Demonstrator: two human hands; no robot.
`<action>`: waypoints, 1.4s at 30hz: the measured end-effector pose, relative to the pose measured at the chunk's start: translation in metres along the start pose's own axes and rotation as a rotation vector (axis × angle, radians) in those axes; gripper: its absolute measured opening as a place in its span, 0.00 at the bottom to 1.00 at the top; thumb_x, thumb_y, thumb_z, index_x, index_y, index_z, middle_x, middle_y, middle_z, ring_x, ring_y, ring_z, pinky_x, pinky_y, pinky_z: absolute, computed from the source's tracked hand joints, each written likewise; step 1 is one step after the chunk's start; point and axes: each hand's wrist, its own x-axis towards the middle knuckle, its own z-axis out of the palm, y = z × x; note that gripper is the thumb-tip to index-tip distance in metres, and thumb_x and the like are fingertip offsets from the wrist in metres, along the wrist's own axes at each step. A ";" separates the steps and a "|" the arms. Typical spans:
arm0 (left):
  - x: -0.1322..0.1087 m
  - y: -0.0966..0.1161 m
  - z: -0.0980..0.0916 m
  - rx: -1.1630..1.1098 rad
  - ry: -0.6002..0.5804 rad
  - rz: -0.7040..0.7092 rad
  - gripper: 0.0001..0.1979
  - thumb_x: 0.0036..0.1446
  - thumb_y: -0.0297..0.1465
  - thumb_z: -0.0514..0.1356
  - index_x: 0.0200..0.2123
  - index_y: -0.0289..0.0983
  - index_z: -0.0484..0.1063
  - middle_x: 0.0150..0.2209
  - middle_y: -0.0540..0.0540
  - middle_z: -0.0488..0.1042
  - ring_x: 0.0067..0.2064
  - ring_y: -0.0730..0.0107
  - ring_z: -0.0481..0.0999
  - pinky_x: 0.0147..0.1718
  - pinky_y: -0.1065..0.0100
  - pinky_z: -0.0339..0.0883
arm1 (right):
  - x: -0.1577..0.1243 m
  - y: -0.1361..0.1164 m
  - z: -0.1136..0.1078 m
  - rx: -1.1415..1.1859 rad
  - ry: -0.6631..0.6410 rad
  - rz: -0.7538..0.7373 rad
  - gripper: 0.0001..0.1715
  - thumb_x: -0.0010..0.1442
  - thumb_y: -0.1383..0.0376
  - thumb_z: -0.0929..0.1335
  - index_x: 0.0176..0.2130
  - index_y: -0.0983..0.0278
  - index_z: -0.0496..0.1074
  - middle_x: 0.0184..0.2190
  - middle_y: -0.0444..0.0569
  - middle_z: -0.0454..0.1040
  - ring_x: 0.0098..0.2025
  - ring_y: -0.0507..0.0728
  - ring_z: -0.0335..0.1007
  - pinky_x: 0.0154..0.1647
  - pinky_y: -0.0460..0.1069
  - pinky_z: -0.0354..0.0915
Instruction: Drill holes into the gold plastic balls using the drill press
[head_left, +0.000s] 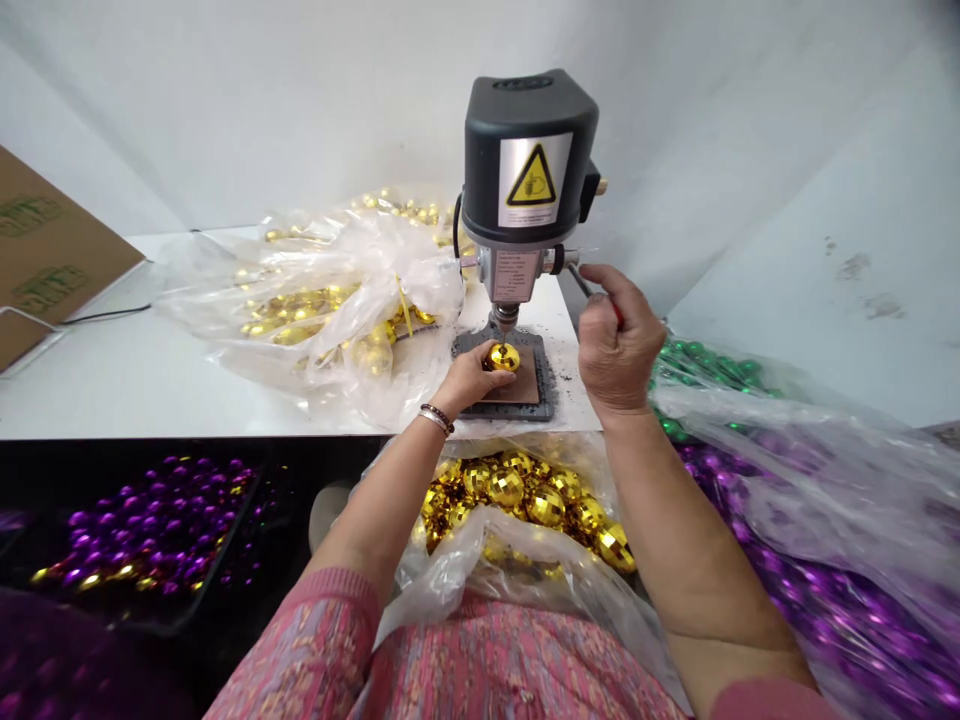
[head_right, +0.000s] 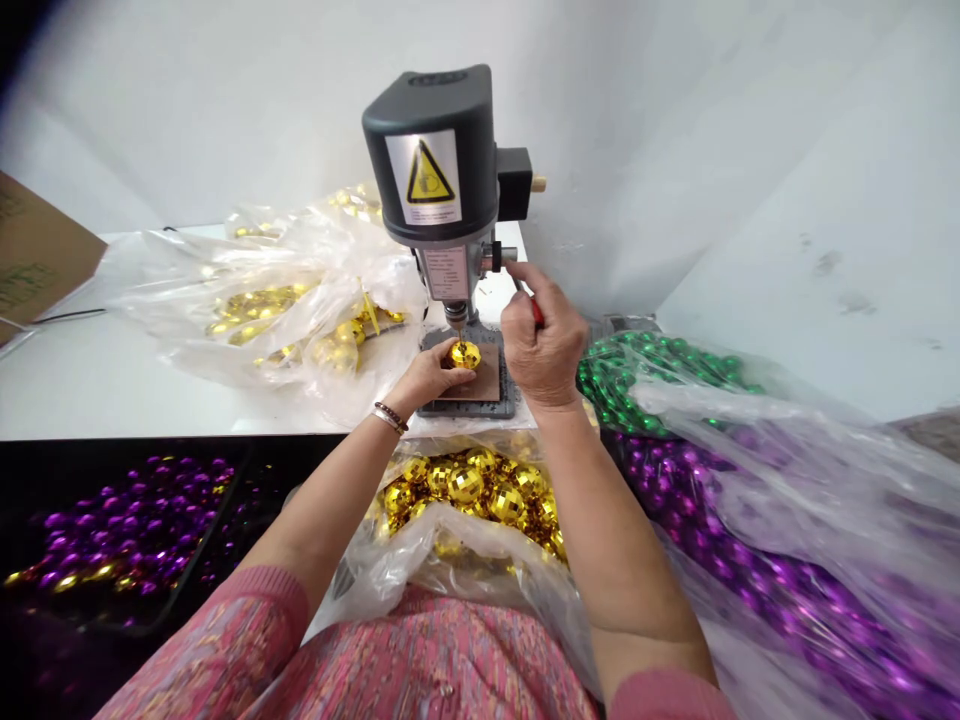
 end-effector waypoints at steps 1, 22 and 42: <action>0.000 -0.001 0.001 0.005 0.002 0.001 0.30 0.44 0.34 0.73 0.53 0.37 0.78 0.42 0.45 0.82 0.43 0.62 0.77 0.47 0.64 0.71 | -0.001 0.001 0.001 -0.002 0.014 0.003 0.21 0.64 0.62 0.61 0.47 0.63 0.79 0.35 0.48 0.79 0.36 0.51 0.75 0.44 0.51 0.73; -0.048 0.019 -0.013 0.121 0.066 -0.008 0.23 0.49 0.37 0.70 0.49 0.36 0.76 0.39 0.46 0.80 0.39 0.63 0.77 0.39 0.66 0.70 | 0.075 -0.032 0.014 0.027 0.067 0.279 0.17 0.62 0.67 0.63 0.31 0.66 0.79 0.20 0.44 0.69 0.28 0.49 0.63 0.39 0.47 0.63; -0.076 -0.020 -0.111 0.858 0.401 -0.322 0.31 0.64 0.30 0.53 0.70 0.36 0.59 0.71 0.32 0.59 0.70 0.44 0.59 0.64 0.43 0.62 | 0.055 -0.023 0.009 0.004 0.047 0.108 0.24 0.65 0.66 0.58 0.42 0.73 0.80 0.35 0.53 0.79 0.43 0.53 0.78 0.49 0.52 0.71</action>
